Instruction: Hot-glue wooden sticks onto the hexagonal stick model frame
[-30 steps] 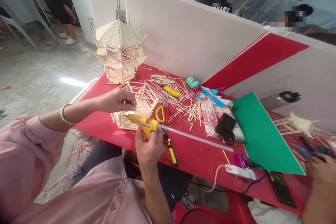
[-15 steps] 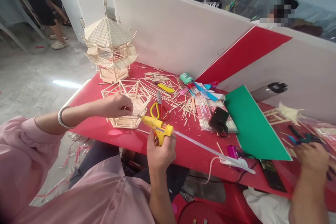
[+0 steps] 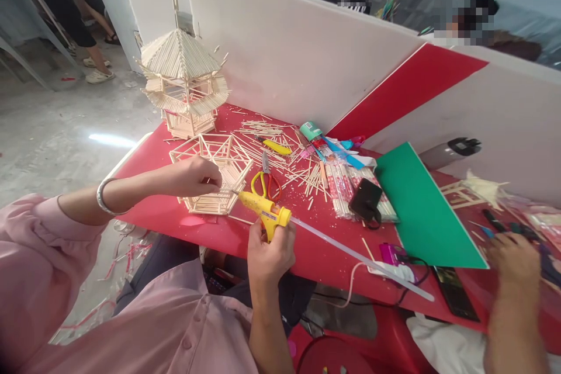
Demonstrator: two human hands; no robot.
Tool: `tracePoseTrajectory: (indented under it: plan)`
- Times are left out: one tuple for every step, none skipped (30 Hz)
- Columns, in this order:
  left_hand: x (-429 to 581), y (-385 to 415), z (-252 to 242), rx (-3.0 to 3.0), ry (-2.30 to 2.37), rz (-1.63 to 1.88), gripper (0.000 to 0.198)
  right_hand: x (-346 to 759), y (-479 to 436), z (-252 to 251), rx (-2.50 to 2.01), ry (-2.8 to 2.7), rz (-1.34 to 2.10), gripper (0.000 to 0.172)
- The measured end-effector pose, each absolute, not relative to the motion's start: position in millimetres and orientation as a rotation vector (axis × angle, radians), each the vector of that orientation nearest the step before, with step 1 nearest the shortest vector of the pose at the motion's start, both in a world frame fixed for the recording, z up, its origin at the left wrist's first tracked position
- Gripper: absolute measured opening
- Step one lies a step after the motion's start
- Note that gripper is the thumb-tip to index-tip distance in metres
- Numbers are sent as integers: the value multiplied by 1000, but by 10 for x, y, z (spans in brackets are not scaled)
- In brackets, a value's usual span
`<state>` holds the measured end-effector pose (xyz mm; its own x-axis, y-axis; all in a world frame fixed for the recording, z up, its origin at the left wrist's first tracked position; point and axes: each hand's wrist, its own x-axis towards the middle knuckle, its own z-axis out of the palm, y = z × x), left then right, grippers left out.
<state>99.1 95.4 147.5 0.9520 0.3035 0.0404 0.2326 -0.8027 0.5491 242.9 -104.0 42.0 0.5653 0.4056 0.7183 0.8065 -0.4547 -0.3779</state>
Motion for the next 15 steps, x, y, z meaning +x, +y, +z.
tracePoseTrajectory:
  plan:
    - [991,956,1470,2540,369,176,14,2431,-1041,418,-2079,-970,-704,26]
    - [990,959,1465,2538,359,185,15,2431,-1040,416,-2081,-974,-699,26]
    - [989,962,1460,2536,351,192,15,2430,-1038,416,-2083,-979,-699,25]
    - [988,965,1456,2534,342,197,14,2428,-1036,416,-2084,-985,-702,25]
    - [986,967,1453,2533,334,199,15,2426,-1033,419,-2084,-993,-710,24]
    - [984,968,1452,2535,328,200,15,2424,-1031,422,-2082,-999,-722,24]
    - [982,968,1453,2541,326,199,15,2423,-1028,427,-2078,-1002,-733,24]
    - [980,967,1455,2548,328,198,16,2422,-1026,433,-2072,-1003,-744,24]
    - [978,965,1458,2556,331,199,16,2423,-1024,440,-2065,-1002,-752,24]
    - [977,962,1461,2564,334,201,16,2424,-1022,447,-2060,-998,-754,24]
    - [976,959,1463,2570,337,204,16,2426,-1021,454,-2057,-994,-753,23]
    - [975,956,1465,2574,338,204,17,2428,-1019,460,-2054,-992,-750,22]
    - [975,954,1467,2577,338,202,17,2430,-1018,465,-2050,-993,-749,22]
    - [975,951,1469,2579,340,198,17,2431,-1017,470,-2046,-996,-747,22]
    - [976,949,1470,2581,343,193,17,2431,-1016,474,-2042,-1000,-745,22]
